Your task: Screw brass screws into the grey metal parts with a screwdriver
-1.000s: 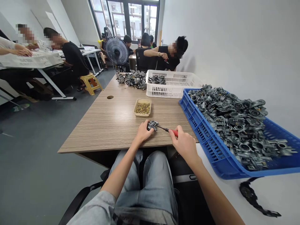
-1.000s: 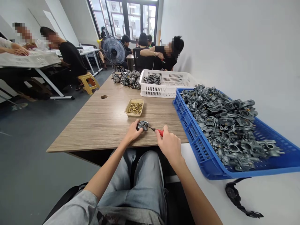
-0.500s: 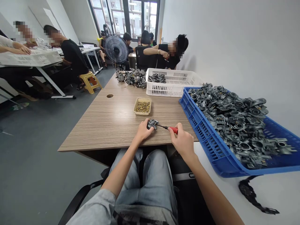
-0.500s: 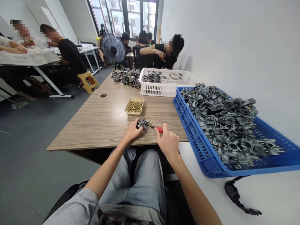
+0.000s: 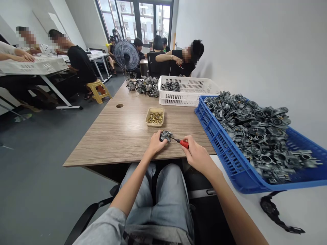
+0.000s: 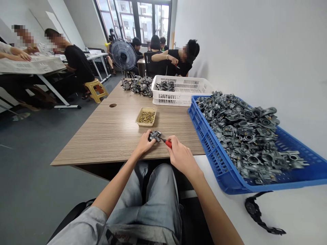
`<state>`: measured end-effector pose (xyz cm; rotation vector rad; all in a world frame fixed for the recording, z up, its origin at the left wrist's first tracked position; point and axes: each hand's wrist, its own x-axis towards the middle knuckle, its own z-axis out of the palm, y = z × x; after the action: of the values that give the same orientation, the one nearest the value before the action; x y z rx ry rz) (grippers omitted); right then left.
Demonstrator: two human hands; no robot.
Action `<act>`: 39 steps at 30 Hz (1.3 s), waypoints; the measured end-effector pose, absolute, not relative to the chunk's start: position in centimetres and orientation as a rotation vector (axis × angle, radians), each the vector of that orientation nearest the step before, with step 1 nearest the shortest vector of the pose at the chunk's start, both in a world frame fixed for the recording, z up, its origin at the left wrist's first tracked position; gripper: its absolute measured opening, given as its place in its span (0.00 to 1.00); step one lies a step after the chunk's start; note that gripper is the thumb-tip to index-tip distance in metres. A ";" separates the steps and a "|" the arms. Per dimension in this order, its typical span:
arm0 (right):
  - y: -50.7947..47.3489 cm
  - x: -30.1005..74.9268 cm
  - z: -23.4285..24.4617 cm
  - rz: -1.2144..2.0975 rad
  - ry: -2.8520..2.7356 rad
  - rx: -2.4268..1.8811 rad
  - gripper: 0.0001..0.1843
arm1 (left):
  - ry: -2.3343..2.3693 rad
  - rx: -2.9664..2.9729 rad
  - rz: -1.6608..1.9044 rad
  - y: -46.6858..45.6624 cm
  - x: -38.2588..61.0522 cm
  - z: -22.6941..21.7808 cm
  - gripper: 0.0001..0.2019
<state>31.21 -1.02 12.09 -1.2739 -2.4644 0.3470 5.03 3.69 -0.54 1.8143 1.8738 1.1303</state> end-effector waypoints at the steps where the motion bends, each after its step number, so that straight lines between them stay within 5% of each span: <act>1: -1.1 31.1 12.1 0.319 -2.479 -1.295 0.11 | 1.878 1.814 1.121 3.7 5.0 -0.5 0.13; 10: -1.1 28.5 10.2 -0.066 -2.519 -1.749 0.24 | 1.883 1.920 1.056 3.6 5.4 -0.8 0.18; 22: 0.4 32.3 11.5 -0.044 -2.208 -1.501 0.09 | 1.844 1.926 1.137 3.8 5.2 -1.3 0.19; 39: 0.0 31.9 11.5 0.065 -2.229 -1.248 0.13 | 1.853 1.944 1.158 4.0 5.2 -1.7 0.21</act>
<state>31.91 0.01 11.48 -1.2478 -2.2286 0.0653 5.20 3.96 -1.72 1.9441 1.8529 1.1585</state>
